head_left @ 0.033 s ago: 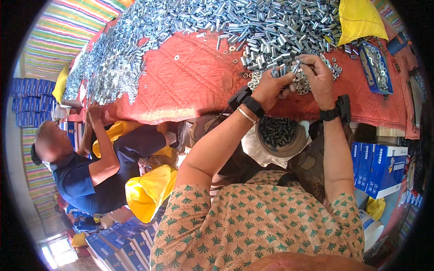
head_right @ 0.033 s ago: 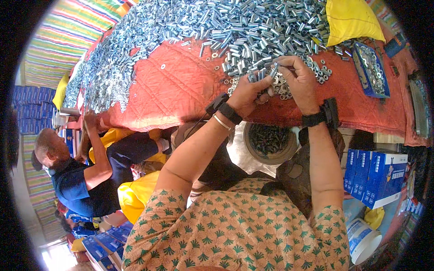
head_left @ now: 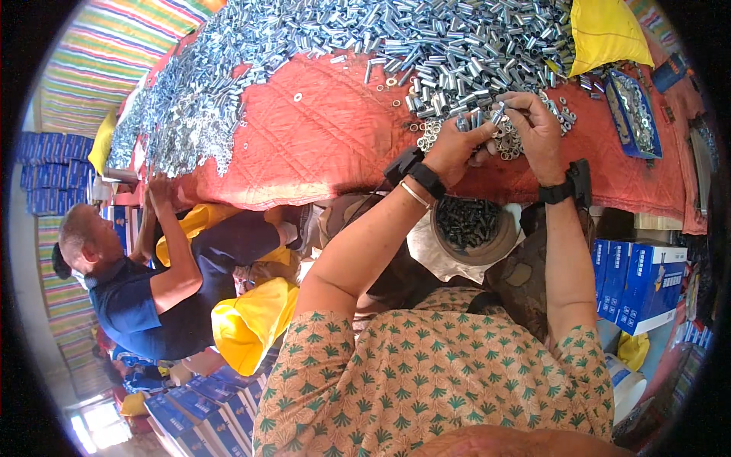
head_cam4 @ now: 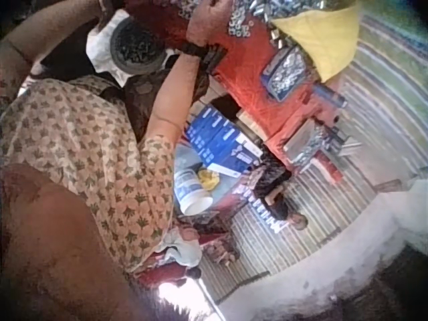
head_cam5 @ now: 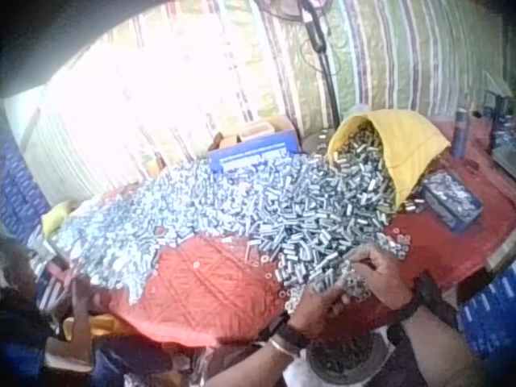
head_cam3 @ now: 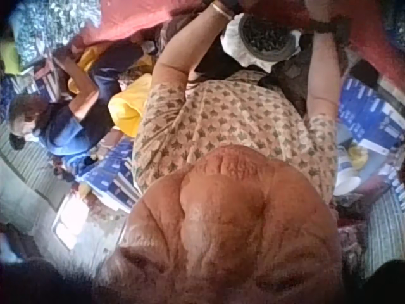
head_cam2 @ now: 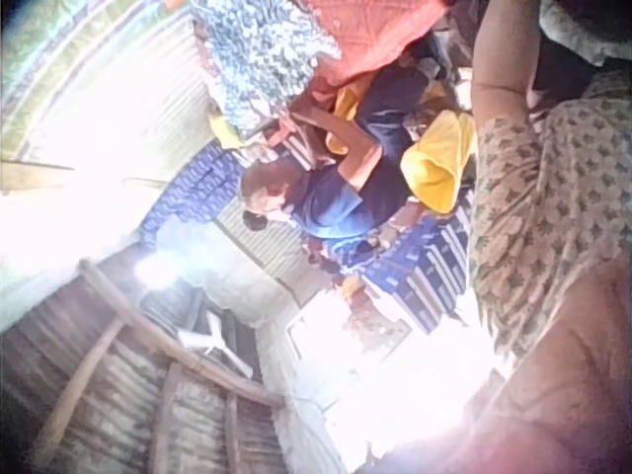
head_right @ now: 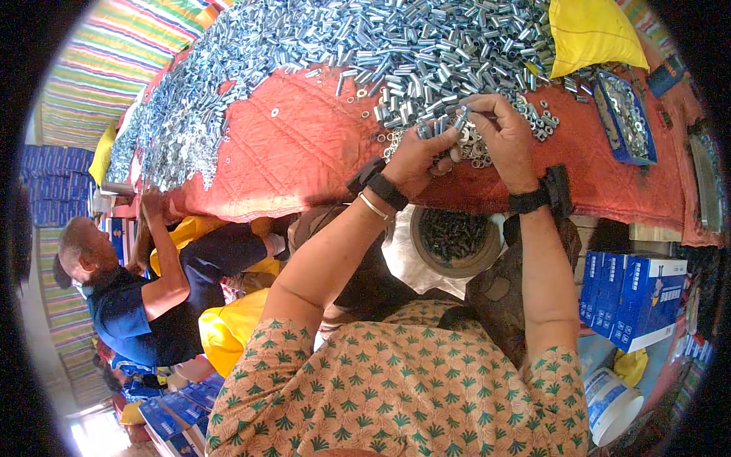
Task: Sorting and organizing metal washers and bolts on a table into groups.
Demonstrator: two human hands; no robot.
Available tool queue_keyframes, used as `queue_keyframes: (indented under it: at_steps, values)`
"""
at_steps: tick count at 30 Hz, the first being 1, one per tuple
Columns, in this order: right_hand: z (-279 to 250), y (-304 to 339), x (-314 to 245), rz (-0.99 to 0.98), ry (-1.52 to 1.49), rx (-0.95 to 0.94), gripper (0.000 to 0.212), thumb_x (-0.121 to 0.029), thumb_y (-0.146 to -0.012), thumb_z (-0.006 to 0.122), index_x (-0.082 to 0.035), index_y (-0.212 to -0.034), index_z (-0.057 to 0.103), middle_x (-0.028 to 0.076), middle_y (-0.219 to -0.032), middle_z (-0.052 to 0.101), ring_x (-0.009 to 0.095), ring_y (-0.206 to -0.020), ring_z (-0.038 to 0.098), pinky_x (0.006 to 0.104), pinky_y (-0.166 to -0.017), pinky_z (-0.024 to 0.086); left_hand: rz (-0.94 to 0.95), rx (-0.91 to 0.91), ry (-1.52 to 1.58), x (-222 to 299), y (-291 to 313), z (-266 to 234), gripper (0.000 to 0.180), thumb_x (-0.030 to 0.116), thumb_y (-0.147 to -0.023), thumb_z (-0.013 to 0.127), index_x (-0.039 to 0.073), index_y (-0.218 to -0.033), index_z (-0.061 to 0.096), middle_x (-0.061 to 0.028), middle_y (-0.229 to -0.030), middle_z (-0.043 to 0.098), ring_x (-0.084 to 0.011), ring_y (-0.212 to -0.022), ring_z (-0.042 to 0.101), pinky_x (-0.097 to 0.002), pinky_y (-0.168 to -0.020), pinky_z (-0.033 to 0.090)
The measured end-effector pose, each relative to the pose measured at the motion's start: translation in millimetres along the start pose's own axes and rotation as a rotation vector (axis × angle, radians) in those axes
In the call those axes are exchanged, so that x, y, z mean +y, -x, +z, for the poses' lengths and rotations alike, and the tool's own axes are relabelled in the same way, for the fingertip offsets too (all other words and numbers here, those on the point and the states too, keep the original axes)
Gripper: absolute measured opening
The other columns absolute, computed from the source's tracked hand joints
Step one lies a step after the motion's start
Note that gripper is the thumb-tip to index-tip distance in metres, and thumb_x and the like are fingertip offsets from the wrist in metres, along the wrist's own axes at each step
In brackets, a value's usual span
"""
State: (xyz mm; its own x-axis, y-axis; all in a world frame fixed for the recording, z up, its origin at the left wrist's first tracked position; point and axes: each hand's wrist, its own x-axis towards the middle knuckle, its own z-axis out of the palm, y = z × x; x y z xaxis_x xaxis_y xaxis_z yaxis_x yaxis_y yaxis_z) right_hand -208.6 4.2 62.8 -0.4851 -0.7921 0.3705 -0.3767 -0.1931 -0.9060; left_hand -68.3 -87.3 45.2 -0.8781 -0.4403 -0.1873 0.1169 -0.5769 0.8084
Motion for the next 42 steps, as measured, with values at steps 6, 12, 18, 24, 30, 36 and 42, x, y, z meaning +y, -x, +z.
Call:
queue_keyframes:
  at_steps: [6,12,18,24,30,36,42]
  values:
    - [-10.0,-3.4,-11.8,0.027,-0.146,-0.106,0.014,0.0,-0.084,0.06,-0.003,-0.098,0.058,0.001,-0.093,0.061,0.008,-0.085,0.057,0.0225,-0.077,0.047,0.001,-0.021,-0.027,1.0,3.3,0.7,0.01,0.015,-0.088,0.061,0.006,-0.089,0.057,-0.0019,-0.067,0.058,-0.0068,-0.05,0.05,-0.019,-0.041,0.035]
    - [-28.9,-0.5,10.0,0.173,-0.105,-0.232,0.023,-0.008,-0.081,0.067,-0.004,-0.103,0.059,-0.002,-0.092,0.059,0.006,-0.085,0.054,0.0204,-0.074,0.045,0.111,-0.014,-0.325,1.8,7.2,2.2,0.007,0.008,-0.084,0.063,0.006,-0.083,0.057,0.0015,-0.065,0.056,-0.006,-0.053,0.051,-0.0202,-0.045,0.039]
    - [-16.0,2.7,-9.5,0.225,-0.185,-0.099,0.016,-0.015,-0.079,0.069,-0.005,-0.088,0.059,-0.005,-0.077,0.052,0.005,-0.069,0.047,0.0211,-0.059,0.039,0.067,-0.008,-0.288,-6.0,2.3,-1.6,0.011,0.011,-0.084,0.065,0.006,-0.092,0.059,0.0014,-0.075,0.059,-0.007,-0.061,0.054,-0.0204,-0.052,0.043]
    - [-15.8,-1.1,0.5,0.099,-0.104,-0.146,0.026,-0.031,-0.084,0.066,-0.006,-0.09,0.062,-0.004,-0.077,0.057,0.005,-0.07,0.049,0.0221,-0.059,0.04,-0.025,-0.029,-0.201,2.3,4.2,-0.4,0.01,0.013,-0.086,0.062,0.006,-0.09,0.057,-0.0016,-0.069,0.06,-0.0068,-0.052,0.053,-0.0188,-0.042,0.037]
    - [-24.5,3.7,6.1,0.172,-0.111,-0.221,0.025,-0.026,-0.085,0.066,-0.005,-0.099,0.063,-0.003,-0.083,0.06,0.005,-0.075,0.052,0.0208,-0.065,0.042,-0.001,-0.038,-0.187,-2.1,2.3,-0.2,0.009,0.014,-0.087,0.061,0.007,-0.09,0.056,-0.0023,-0.065,0.06,-0.0067,-0.048,0.047,-0.0188,-0.041,0.032]
    - [-20.9,4.3,-8.9,0.228,-0.297,-0.245,0.019,-0.022,-0.085,0.066,-0.006,-0.092,0.059,-0.006,-0.079,0.053,0.002,-0.071,0.048,0.0186,-0.061,0.042,-0.008,-0.031,-0.138,-5.0,5.4,0.0,0.009,0.014,-0.087,0.062,0.007,-0.089,0.057,-0.0013,-0.065,0.059,-0.0063,-0.047,0.047,-0.0186,-0.041,0.032]
    - [-22.0,5.7,4.1,0.196,-0.018,-0.186,0.019,-0.022,-0.086,0.065,-0.005,-0.091,0.059,-0.005,-0.083,0.055,0.003,-0.073,0.049,0.0171,-0.064,0.042,-0.035,-0.054,-0.185,-4.7,4.0,-2.1,0.009,0.014,-0.088,0.061,0.007,-0.09,0.058,-0.0009,-0.066,0.058,-0.007,-0.05,0.05,-0.0179,-0.041,0.034]
